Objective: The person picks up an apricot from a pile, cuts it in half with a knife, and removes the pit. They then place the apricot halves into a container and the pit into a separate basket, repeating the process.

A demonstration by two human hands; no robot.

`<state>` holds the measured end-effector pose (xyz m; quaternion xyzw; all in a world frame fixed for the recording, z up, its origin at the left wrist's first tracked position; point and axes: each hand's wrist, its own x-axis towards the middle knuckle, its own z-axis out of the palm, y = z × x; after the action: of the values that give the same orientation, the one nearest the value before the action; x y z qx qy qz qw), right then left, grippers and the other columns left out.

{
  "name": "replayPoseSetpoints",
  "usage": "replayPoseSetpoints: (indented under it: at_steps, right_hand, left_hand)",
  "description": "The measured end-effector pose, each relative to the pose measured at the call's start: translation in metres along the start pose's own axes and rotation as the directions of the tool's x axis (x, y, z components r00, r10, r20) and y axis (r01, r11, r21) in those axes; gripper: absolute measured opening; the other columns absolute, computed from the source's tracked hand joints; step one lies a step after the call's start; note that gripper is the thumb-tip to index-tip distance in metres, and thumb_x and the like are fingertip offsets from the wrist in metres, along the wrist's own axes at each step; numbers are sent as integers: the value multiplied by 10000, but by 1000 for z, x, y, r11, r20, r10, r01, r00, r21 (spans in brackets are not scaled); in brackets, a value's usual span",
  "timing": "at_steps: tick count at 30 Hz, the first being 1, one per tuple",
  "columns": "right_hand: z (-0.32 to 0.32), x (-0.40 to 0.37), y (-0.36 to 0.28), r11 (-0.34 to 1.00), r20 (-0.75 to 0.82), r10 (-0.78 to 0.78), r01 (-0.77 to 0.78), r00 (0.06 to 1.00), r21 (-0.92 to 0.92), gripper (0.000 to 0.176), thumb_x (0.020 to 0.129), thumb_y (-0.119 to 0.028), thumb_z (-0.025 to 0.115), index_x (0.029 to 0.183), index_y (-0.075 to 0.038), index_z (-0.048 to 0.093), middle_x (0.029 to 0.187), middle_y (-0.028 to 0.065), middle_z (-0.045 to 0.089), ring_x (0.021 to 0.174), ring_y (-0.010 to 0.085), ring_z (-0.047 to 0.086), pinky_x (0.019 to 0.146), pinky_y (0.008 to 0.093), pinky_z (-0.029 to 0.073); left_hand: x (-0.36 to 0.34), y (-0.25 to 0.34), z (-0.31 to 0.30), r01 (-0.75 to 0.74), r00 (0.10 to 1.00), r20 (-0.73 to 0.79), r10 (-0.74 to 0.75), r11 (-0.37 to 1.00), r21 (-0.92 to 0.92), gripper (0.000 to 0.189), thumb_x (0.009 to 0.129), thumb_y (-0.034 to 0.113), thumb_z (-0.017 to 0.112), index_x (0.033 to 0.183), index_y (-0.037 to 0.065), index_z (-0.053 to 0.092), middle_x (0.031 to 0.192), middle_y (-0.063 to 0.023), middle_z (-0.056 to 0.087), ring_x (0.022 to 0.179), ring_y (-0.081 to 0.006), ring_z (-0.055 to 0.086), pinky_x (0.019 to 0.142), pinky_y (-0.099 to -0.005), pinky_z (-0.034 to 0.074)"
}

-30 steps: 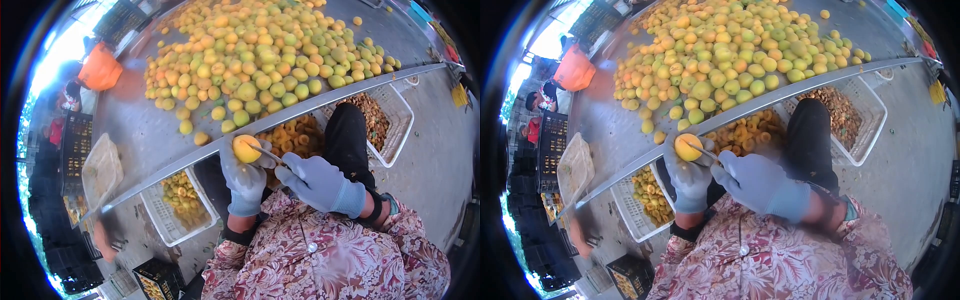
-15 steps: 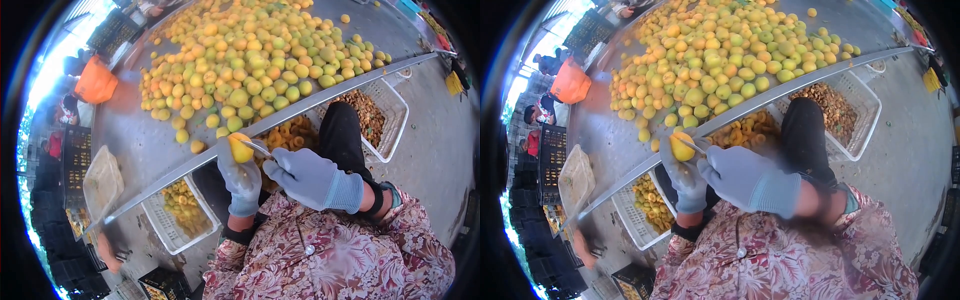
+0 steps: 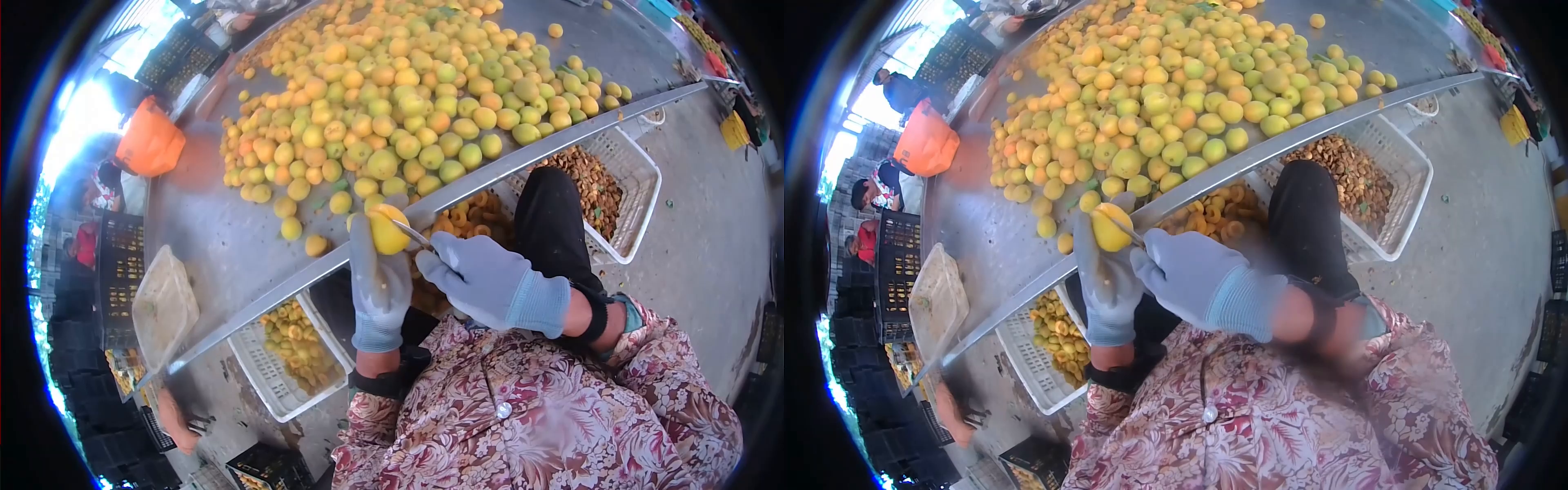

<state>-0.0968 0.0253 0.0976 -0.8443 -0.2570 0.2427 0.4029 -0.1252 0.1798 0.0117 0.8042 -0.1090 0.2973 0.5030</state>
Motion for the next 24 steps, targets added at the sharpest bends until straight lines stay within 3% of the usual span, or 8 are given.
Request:
replayPoseSetpoints:
  at_steps: [4,7,9,13,17,20,22,24]
  right_hand:
    - [-1,-1,1,1000,20,24,-25,1000,11,314,933,-311,431,867,-5,454,572,174,537,559,376,559,499,447,412]
    - [7,-2,6,997,-79,-77,75,994,-28,316,934,-316,431,867,-8,454,583,178,546,565,381,561,501,448,412]
    - [24,0,12,997,-116,-77,75,990,-21,317,932,-319,433,877,-8,453,586,177,550,568,382,564,503,451,416]
    - [37,11,24,994,-118,-45,33,992,-104,320,924,-327,440,910,-8,442,597,184,556,587,386,571,516,461,438]
    - [25,7,19,981,-150,-90,62,985,-186,326,918,-330,446,915,-4,436,587,185,554,577,381,572,520,459,453]
    - [30,9,22,964,-171,-133,87,976,-251,315,911,-321,460,909,-6,436,592,177,559,567,378,572,512,449,457]
    - [46,12,34,941,-239,-196,114,951,-318,300,900,-318,479,902,-20,445,599,159,565,562,353,581,496,426,460]
    - [51,14,44,929,-219,-209,123,953,-349,285,889,-312,498,896,-33,448,602,156,565,552,343,580,480,416,455]
  left_hand:
    - [-2,-3,1,93,995,-1,-98,948,-306,653,870,81,550,1395,21,167,1235,-189,474,1036,-253,528,874,-372,452]
    - [-3,-8,2,-125,992,63,113,966,226,462,920,63,468,1349,38,298,1252,-141,426,1057,-252,502,946,-403,404]
    - [-6,7,26,160,966,-145,-216,933,-324,383,949,139,418,1306,26,336,1129,-143,501,964,-263,544,891,-389,441]
    - [10,0,24,316,733,401,-549,-246,-916,447,955,341,350,1249,4,339,997,-137,548,877,-253,561,826,-387,475]
    - [14,25,24,386,765,122,-632,299,-873,496,935,396,372,1199,-24,391,958,-144,577,864,-270,571,800,-400,487]
    - [6,5,18,63,974,-216,-74,996,-59,538,921,453,369,1151,-27,445,979,-161,589,866,-303,574,796,-409,489]
    - [15,10,11,569,645,428,-633,24,-822,523,914,494,380,1139,30,468,1132,-157,535,1047,-366,527,887,-502,449]
    - [13,9,14,517,656,422,-626,-35,-855,512,919,492,370,1137,41,478,1122,-139,543,1052,-362,521,897,-514,434]
